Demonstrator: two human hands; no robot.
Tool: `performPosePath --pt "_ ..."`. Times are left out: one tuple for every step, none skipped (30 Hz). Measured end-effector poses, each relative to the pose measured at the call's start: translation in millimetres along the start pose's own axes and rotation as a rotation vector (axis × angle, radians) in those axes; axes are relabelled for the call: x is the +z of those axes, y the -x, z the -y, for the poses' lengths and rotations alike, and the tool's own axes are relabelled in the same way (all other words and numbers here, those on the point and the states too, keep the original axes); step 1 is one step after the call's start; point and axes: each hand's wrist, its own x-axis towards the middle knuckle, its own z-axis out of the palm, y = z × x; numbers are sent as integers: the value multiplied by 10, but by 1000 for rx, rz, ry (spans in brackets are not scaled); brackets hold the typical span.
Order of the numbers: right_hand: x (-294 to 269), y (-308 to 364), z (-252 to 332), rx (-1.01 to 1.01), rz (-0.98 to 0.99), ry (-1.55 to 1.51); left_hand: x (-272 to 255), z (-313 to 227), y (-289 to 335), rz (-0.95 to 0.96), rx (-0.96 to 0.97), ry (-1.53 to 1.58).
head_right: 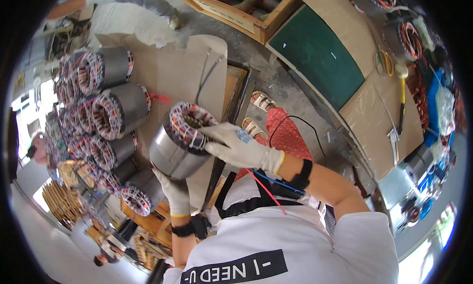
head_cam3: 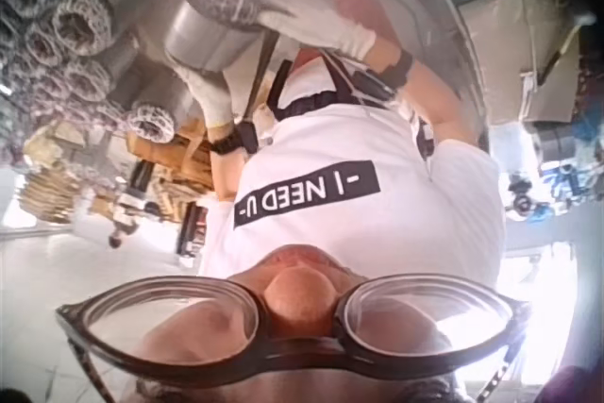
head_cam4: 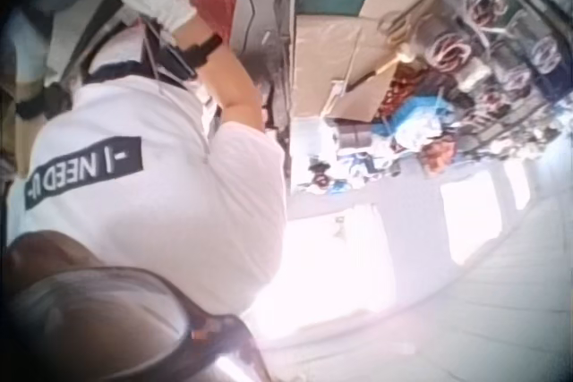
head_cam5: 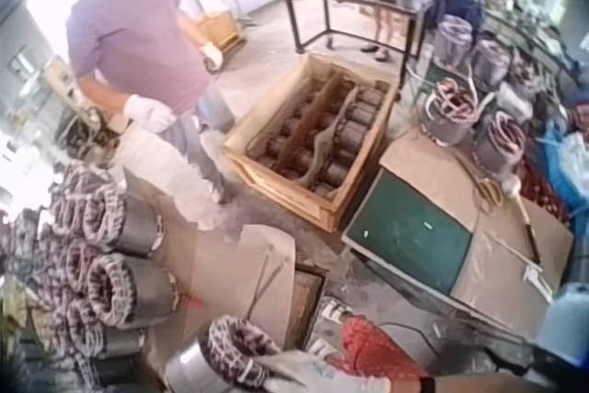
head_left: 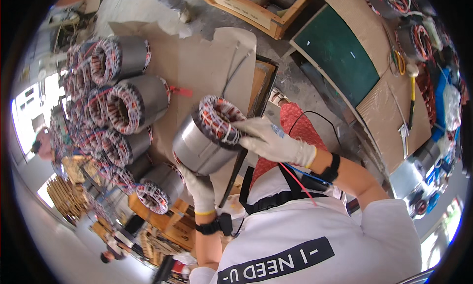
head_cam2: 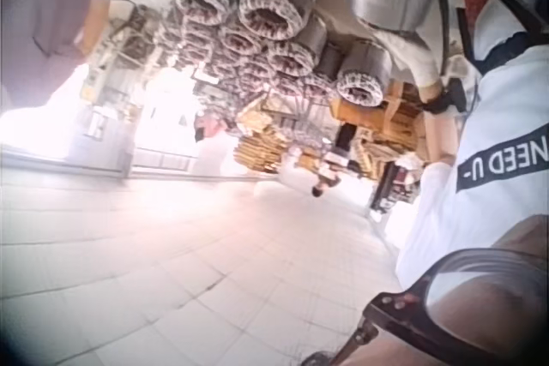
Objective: Assembling the stator and internal wiring components of electric motors on a production line.
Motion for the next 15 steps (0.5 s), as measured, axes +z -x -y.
performPosePath --pt "-6 73 59 33 15 -38 29 -33 78 10 -7 -24" --pt "-23 125 21 39 -10 -52 37 -71 136 -1 -70 -2" --pt "-57 172 -31 67 25 -167 32 -91 173 -23 -133 25" --pt "-79 202 -85 93 64 -281 -7 -73 157 -50 -129 3" --pt "-98 206 -159 97 55 -295 -20 -111 134 -51 -134 -13" --pt "-134 178 -271 -9 72 -158 -8 -158 70 -36 -181 -2" --pt "-133 153 -358 -116 89 -19 -8 -205 3 -22 -226 12" --pt "-36 147 -383 -129 -22 43 -57 -239 -87 -26 -224 4" --pt "12 104 -341 -125 -21 31 -175 -261 -163 -16 -172 -136" --pt "26 46 -262 -112 -52 84 -211 -269 -219 1 -119 -272" --pt "60 -9 -220 -99 -83 138 -216 -274 -233 -3 -121 -275" --pt "64 -91 -233 -100 -82 88 -114 -334 -214 -18 -168 -53" --pt "97 -134 -275 -101 -81 85 -60 -356 -182 -32 -212 170" --pt "155 -158 -348 -142 -155 153 -226 -149 -201 -117 -6 -186" --pt "199 -193 -383 -182 -230 222 -206 -138 -165 -118 -5 -186"
